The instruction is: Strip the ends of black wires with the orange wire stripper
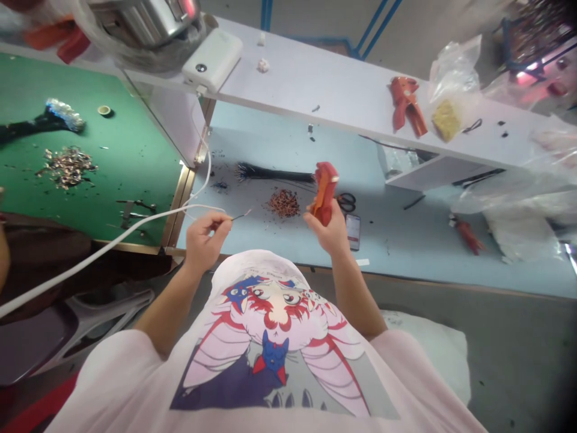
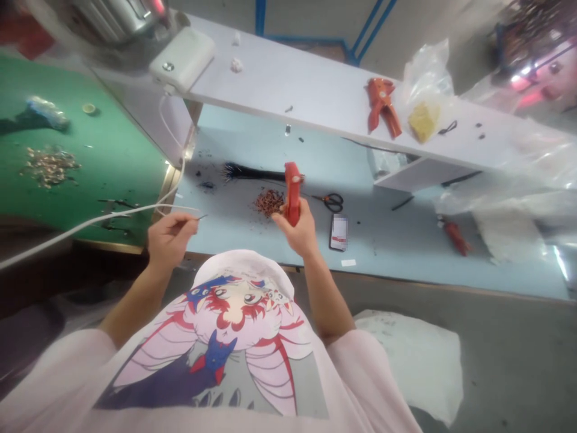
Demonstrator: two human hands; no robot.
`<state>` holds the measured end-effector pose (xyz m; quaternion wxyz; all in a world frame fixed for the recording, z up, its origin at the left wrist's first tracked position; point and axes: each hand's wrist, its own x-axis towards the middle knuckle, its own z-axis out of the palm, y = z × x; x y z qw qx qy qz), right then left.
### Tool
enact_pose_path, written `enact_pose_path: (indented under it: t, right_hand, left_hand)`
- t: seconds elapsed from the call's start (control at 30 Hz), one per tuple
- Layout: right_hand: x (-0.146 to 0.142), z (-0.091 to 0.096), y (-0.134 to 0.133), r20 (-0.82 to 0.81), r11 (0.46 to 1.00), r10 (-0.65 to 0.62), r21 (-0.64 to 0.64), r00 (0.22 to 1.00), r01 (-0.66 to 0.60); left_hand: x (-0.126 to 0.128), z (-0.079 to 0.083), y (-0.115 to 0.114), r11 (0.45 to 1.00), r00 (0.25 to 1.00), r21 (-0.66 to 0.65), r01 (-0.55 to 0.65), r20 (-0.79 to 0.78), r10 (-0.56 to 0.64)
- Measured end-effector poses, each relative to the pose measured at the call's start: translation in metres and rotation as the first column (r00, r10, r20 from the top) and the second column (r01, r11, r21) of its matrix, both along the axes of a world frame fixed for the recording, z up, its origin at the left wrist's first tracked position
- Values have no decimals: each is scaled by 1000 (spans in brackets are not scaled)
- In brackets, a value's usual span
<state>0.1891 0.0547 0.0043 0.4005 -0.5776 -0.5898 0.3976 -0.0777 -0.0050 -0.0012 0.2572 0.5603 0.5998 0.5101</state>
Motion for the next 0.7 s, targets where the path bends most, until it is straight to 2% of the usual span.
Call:
enact_pose_path:
  t: [0.07, 0.13, 0.3, 0.5, 0.6, 0.7]
  right_hand:
    - [-3, -6, 0, 130, 1000, -13, 14, 991, 11]
    - [-8, -12, -4, 158, 1000, -10, 9, 987, 9]
    - [-16, -15, -14, 93, 997, 72, 3, 993, -73]
    - [-16, -9, -17, 22, 988, 156, 9, 988, -156]
    - [-19, -6, -22, -137, 960, 250, -90, 958, -264]
    - [-26, -2, -29, -414, 898, 301, -179, 859, -401]
  left_hand:
    - [9, -2, 1, 997, 983, -67, 40, 184, -27]
    - [19, -4, 3, 993, 944, -94, 65, 328, -30]
    - [28, -6, 6, 978, 807, -150, 145, 590, -30]
    - [31, 1, 7, 913, 590, -221, 342, 807, -25]
    - [32, 5, 6, 884, 487, -208, 419, 873, -25]
    - [33, 6, 4, 838, 357, -156, 522, 933, -49]
